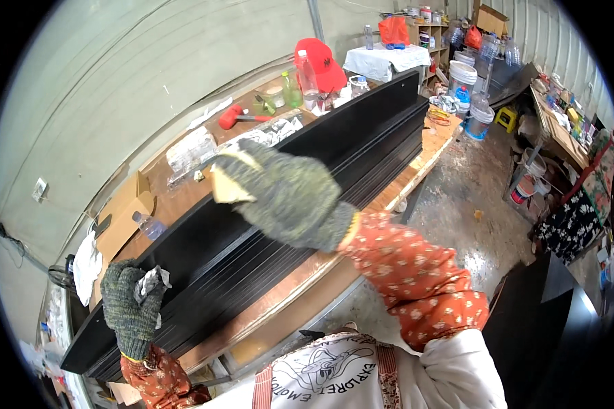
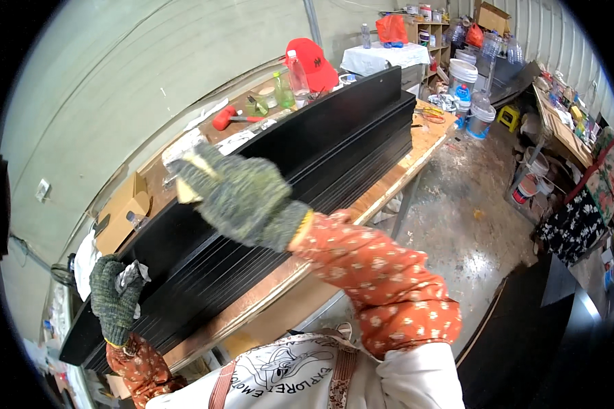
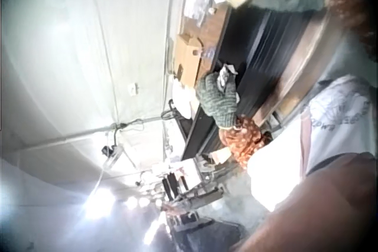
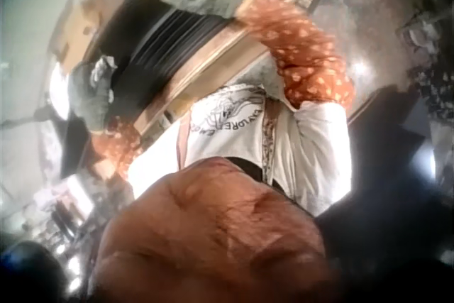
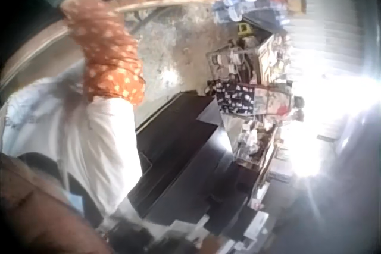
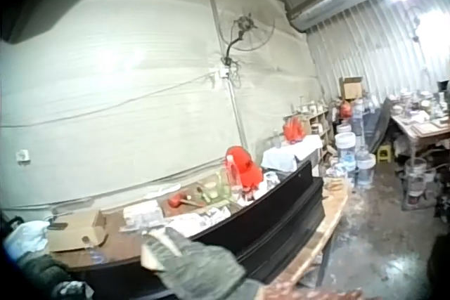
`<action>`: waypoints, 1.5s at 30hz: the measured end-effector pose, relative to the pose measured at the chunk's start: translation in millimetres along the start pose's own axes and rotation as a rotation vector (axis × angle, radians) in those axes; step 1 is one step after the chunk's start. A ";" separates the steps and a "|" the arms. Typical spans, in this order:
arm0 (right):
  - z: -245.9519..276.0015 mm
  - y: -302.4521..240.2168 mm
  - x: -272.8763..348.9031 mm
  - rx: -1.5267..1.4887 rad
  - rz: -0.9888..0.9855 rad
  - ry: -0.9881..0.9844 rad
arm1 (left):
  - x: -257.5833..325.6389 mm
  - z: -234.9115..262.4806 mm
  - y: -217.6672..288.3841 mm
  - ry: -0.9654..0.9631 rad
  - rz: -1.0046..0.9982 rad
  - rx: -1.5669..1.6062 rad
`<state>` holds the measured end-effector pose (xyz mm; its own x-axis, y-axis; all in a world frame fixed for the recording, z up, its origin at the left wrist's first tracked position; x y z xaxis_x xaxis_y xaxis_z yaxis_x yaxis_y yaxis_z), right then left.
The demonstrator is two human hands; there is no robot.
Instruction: Cleaning and polishing black furniture planks using a sponge and cloth.
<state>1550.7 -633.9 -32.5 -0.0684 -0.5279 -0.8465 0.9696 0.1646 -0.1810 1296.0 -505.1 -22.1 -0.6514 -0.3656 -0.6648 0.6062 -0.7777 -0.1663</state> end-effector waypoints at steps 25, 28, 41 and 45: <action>189.9 317.9 51.8 0.067 -0.295 0.328 | -100.1 -54.1 171.9 -0.103 0.062 -0.031; 214.6 346.7 58.1 0.066 -0.348 0.400 | -125.2 -71.7 207.8 -0.043 -0.111 -0.034; 210.6 364.2 69.4 -0.108 0.007 0.327 | -139.4 -87.9 247.4 -0.096 0.082 -0.031; 246.5 420.0 91.9 -0.143 -0.297 0.501 | -140.8 -92.0 251.5 -0.146 0.022 -0.126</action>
<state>2009.6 -818.6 -62.9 -0.4674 -0.1173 -0.8762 0.8533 0.1993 -0.4819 1582.2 -602.1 -37.4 -0.6910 -0.4595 -0.5580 0.6676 -0.7016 -0.2490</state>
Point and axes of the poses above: each hand's wrist, its own x-axis away from the middle knuckle, its own z-axis out of the back of the hand, y = z × x, the point moved 6 cm from there along -x, towards the middle knuckle, and after that the axes turned 11 degrees about -x, right-handed, at the moved point
